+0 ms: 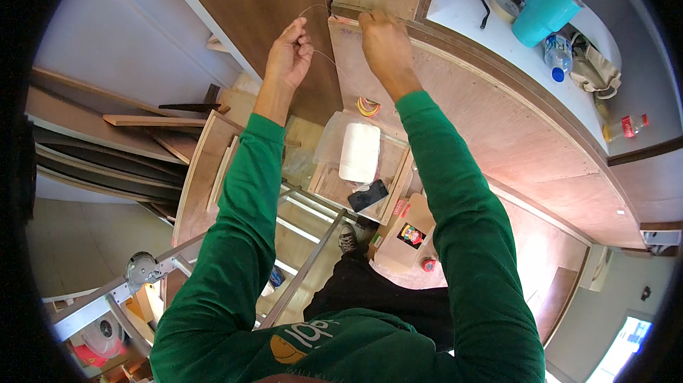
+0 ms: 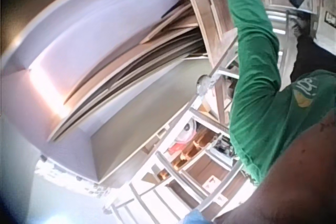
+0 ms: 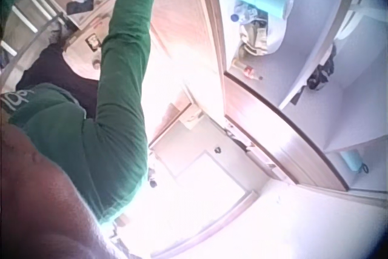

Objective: The person installs a wooden cabinet door by measuring the frame, marking positions, and securing the door with screws. They use a tape measure, pencil, and power drill to align and fasten the door to the cabinet structure.

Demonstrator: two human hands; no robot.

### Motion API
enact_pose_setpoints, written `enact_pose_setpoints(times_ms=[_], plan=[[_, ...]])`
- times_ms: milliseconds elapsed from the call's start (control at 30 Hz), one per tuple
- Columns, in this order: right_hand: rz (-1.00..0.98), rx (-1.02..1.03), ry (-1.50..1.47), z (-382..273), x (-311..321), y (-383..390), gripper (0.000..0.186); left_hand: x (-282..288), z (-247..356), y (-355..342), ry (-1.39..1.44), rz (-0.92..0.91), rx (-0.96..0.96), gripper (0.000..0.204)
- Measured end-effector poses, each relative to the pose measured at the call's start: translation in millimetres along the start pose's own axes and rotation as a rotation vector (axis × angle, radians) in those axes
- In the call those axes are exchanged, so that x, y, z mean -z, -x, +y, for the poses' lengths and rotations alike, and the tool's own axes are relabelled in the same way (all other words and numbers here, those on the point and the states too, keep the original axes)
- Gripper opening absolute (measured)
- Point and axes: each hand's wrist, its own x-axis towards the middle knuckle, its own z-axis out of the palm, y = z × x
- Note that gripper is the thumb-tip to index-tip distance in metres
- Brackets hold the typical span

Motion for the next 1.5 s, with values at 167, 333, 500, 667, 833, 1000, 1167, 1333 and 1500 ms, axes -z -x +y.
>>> enact_pose_setpoints(times_ms=[167, 333, 500, 667, 833, 1000, 1167, 1333, 1500], plan=[[0.063, -0.228, -0.323, -18, -13, -19, 0.014, -31, -7, 16, -0.255, -0.006, 0.043, 0.027], [0.031, -0.297, -0.521, -29, 3, -16, 0.014, -37, -6, 25, -0.366, -0.128, 0.081, 0.024], [-0.038, -0.165, -0.524, -34, 19, -10, 0.018, -35, -12, 21, -0.312, -0.157, 0.128, 0.022], [-0.073, -0.078, -0.458, -24, 20, -10, 0.016, -49, -19, 22, -0.428, -0.092, 0.002, 0.02], [-0.195, -0.015, -0.307, -19, 35, -9, 0.018, -41, -20, 21, -0.661, 0.032, -0.151, 0.02], [-0.174, -0.05, -0.451, -16, 29, -9, 0.017, -34, -25, 24, -0.791, -0.034, -0.16, 0.02], [-0.21, -0.201, -0.65, -7, 27, -10, 0.015, -53, -18, 38, -1.059, -0.062, -0.155, 0.021], [-0.155, -0.22, -0.696, -6, 23, -9, 0.015, -58, -21, 47, -0.948, -0.033, -0.156, 0.022], [-0.14, -0.238, -0.629, -5, 17, -11, 0.021, -50, -16, 46, -0.28, -0.049, 0.16, 0.034]])
